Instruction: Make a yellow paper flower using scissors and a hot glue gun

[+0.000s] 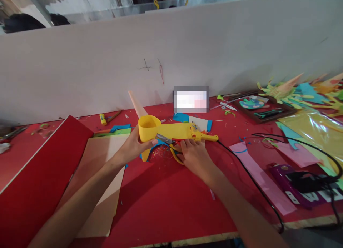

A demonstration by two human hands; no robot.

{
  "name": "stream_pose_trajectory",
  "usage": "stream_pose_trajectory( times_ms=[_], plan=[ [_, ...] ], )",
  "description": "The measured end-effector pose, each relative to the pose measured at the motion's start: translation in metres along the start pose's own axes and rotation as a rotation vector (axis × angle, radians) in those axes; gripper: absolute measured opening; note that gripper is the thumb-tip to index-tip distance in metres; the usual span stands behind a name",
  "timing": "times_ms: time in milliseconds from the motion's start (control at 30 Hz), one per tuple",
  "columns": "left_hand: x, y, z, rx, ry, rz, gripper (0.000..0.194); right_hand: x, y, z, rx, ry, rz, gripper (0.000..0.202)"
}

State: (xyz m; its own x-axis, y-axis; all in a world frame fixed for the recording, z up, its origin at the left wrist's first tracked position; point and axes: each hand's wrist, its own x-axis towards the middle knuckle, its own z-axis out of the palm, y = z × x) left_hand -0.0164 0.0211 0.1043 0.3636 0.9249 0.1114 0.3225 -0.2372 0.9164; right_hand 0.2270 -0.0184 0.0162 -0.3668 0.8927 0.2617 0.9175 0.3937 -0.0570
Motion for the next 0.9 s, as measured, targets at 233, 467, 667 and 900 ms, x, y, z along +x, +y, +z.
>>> stream_pose_trajectory(
  times_ms=[233, 467, 667, 900],
  plan=[
    [0.012, 0.024, 0.001, -0.224, -0.047, -0.003, 0.060, 0.004, 0.002, 0.006, 0.001, 0.017, 0.009, 0.015],
    [0.005, 0.035, -0.010, -0.316, -0.064, -0.102, 0.058, 0.002, -0.003, -0.001, 0.039, -0.044, 0.020, 0.006],
    [0.004, 0.029, -0.019, -0.234, -0.019, -0.098, 0.056, 0.005, -0.001, 0.011, 0.335, -0.012, 0.145, 0.018],
    [-0.002, 0.031, -0.036, -0.131, 0.023, -0.083, 0.052, 0.012, 0.000, 0.005, 0.658, -0.039, 0.219, 0.022]
  ],
)
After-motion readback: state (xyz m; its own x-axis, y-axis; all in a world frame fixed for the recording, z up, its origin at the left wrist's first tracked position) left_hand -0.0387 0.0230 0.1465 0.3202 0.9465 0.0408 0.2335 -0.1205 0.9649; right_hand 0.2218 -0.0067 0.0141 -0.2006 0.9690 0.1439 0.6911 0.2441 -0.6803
